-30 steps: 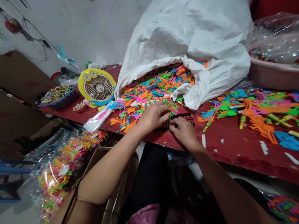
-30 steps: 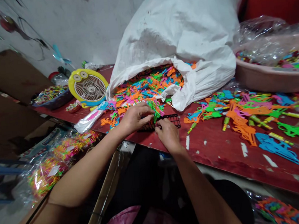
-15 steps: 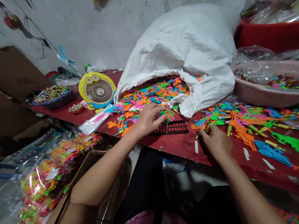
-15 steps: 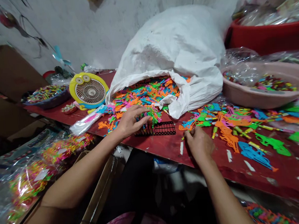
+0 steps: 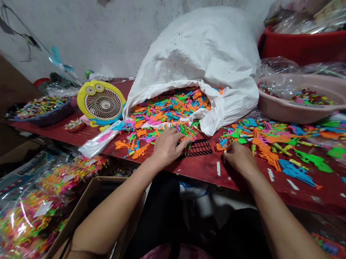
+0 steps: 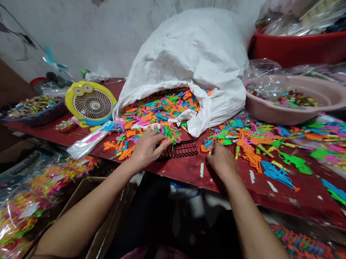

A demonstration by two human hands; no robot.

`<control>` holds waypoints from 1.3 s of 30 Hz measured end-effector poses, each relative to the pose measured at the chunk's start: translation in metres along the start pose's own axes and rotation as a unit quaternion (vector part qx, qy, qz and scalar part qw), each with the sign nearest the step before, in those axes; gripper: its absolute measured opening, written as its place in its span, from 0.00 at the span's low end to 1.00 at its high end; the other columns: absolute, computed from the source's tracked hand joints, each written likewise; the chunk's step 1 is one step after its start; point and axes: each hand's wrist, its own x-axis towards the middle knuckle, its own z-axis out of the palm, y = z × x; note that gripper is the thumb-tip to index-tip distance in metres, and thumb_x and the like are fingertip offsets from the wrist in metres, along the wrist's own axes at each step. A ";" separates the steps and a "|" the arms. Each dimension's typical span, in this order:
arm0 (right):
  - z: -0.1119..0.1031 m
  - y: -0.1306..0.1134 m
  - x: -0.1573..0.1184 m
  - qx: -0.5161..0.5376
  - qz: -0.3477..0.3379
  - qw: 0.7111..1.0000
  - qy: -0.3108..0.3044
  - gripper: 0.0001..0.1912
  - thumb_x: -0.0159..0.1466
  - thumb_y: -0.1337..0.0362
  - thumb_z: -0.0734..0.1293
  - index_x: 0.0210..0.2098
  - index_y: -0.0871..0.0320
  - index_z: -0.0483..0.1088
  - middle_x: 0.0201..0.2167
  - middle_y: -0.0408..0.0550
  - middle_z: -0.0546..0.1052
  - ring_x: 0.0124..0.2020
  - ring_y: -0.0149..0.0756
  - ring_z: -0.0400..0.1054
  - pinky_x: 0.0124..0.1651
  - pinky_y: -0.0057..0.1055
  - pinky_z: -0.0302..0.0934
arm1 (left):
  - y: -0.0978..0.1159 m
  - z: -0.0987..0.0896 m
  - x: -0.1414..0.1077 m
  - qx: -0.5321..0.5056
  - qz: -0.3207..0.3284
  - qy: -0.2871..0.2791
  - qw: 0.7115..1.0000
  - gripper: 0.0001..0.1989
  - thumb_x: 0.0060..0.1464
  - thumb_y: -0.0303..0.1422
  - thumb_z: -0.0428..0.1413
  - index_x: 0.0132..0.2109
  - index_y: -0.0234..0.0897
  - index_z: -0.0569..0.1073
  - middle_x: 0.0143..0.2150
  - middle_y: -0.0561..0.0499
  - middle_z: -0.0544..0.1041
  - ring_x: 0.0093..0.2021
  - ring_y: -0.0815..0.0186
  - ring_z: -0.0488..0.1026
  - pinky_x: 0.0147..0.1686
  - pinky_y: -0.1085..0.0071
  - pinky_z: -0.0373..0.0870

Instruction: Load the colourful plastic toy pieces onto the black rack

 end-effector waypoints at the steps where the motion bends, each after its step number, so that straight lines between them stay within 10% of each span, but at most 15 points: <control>1: -0.001 0.002 0.000 -0.004 -0.002 1.000 -0.009 0.11 0.55 0.62 0.65 0.37 0.58 0.73 0.31 0.55 0.78 0.30 0.42 0.71 0.28 0.32 0.52 | 0.001 0.000 0.000 0.000 -0.002 -0.001 1.000 0.23 0.65 0.47 0.46 0.38 0.37 0.78 0.34 0.46 0.75 0.40 0.59 0.69 0.39 0.65 0.62; 16: -0.006 0.027 -0.016 0.161 -0.021 0.986 0.026 0.07 0.52 0.63 0.67 0.31 0.54 0.68 0.22 0.42 0.73 0.23 0.34 0.66 0.26 0.28 0.53 | 0.000 0.001 0.001 0.006 -0.004 0.001 1.000 0.22 0.65 0.47 0.46 0.37 0.38 0.78 0.34 0.47 0.74 0.39 0.60 0.68 0.39 0.66 0.62; 28: 0.028 -0.032 -0.035 0.589 -0.019 0.807 -0.033 0.17 0.54 0.50 0.72 0.34 0.57 0.72 0.26 0.44 0.77 0.28 0.36 0.73 0.33 0.31 0.68 | -0.005 -0.008 0.007 -0.009 0.009 -0.047 0.999 0.20 0.67 0.43 0.45 0.41 0.37 0.78 0.36 0.47 0.74 0.38 0.62 0.69 0.42 0.66 0.63; 39: 0.039 -0.074 -0.033 0.550 -0.059 0.833 -0.001 0.16 0.54 0.53 0.72 0.32 0.60 0.75 0.25 0.46 0.78 0.26 0.35 0.71 0.32 0.31 0.64 | -0.007 -0.006 0.006 -0.007 0.024 -0.039 0.999 0.22 0.67 0.44 0.44 0.40 0.36 0.78 0.37 0.46 0.76 0.41 0.61 0.69 0.42 0.66 0.62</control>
